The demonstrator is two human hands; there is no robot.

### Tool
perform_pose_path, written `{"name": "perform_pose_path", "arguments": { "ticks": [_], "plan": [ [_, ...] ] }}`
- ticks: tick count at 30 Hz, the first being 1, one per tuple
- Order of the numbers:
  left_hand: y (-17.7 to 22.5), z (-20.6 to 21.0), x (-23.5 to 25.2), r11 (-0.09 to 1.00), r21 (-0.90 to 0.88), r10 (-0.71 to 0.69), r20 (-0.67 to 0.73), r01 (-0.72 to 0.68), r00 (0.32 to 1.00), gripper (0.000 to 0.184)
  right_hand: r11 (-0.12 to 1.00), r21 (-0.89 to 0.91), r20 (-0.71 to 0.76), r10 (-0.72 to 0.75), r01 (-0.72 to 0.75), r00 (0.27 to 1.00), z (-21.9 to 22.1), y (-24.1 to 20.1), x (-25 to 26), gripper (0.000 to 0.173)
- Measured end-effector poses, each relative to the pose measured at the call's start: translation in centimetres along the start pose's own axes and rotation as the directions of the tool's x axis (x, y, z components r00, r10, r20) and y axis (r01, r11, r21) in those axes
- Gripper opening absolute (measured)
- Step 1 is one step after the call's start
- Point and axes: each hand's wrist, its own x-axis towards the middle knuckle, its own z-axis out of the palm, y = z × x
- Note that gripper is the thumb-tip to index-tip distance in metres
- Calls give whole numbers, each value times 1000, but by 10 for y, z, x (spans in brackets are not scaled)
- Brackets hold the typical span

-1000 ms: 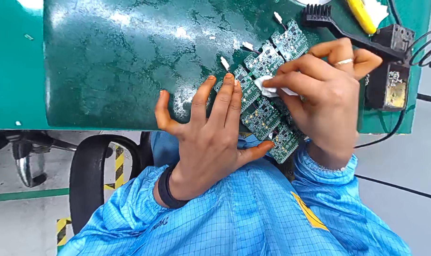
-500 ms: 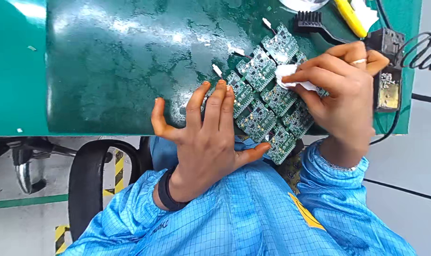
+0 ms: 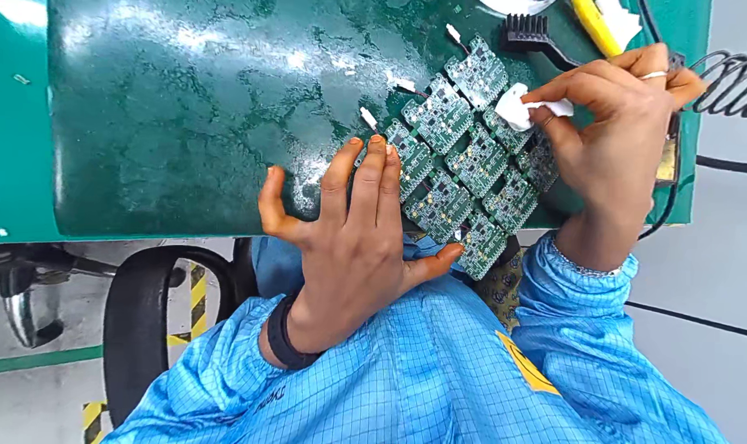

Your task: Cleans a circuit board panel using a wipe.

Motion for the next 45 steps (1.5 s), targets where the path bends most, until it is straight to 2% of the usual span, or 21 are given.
{"name": "perform_pose_path", "arguments": {
  "ticks": [2,5,9,14,18,22,25,29,32,33,35,37,39,42,45],
  "plan": [
    [-1,0,0,1000,2,0,-4,0,1000,107,998,11,7,-62,62,998,-2,-14,-10,15],
    [-1,0,1,1000,0,2,0,-2,1000,107,981,121,33,-155,150,987,-1,-28,-25,14],
    [-1,0,1,1000,-3,6,4,-6,1000,106,999,16,53,-39,39,998,-6,4,-16,15],
    [-1,0,2,1000,4,1,10,-1,1000,106,980,139,68,-152,141,986,-5,-25,-25,14],
    [-1,0,0,1000,6,11,15,-11,1000,106,999,51,84,-15,11,996,-10,2,-16,16],
    [-1,-1,2,1000,9,3,18,-3,1000,106,985,104,118,-150,138,982,-12,-17,-24,14],
    [0,0,1,1000,8,7,20,-7,1000,106,997,51,127,-60,54,990,-14,-9,-20,13],
    [-1,-1,2,1000,9,2,5,-2,1000,105,995,49,117,-94,88,989,-11,-28,-24,13],
    [-1,0,1,1000,5,3,12,-3,1000,106,1000,-13,111,-9,10,994,-13,-18,-19,13],
    [0,0,1,1000,4,0,10,0,1000,107,1000,-12,111,-15,16,994,-13,-20,-19,12],
    [-1,0,1,1000,2,-3,7,3,1000,106,985,110,130,-148,134,980,-11,-32,-24,13],
    [-2,0,1,1000,-9,8,4,-8,1000,106,873,441,169,-311,210,935,-5,-36,-28,14],
    [-5,-5,-1,999,-41,18,35,-16,999,105,718,679,111,-309,155,945,0,-26,-27,10],
    [-17,-23,-8,998,-69,9,129,0,992,103,567,807,-146,-80,166,986,-6,0,-33,8],
    [-34,-46,-13,998,-64,32,206,-19,978,107,359,890,-354,156,281,922,-4,16,-45,13]
  ]
}}
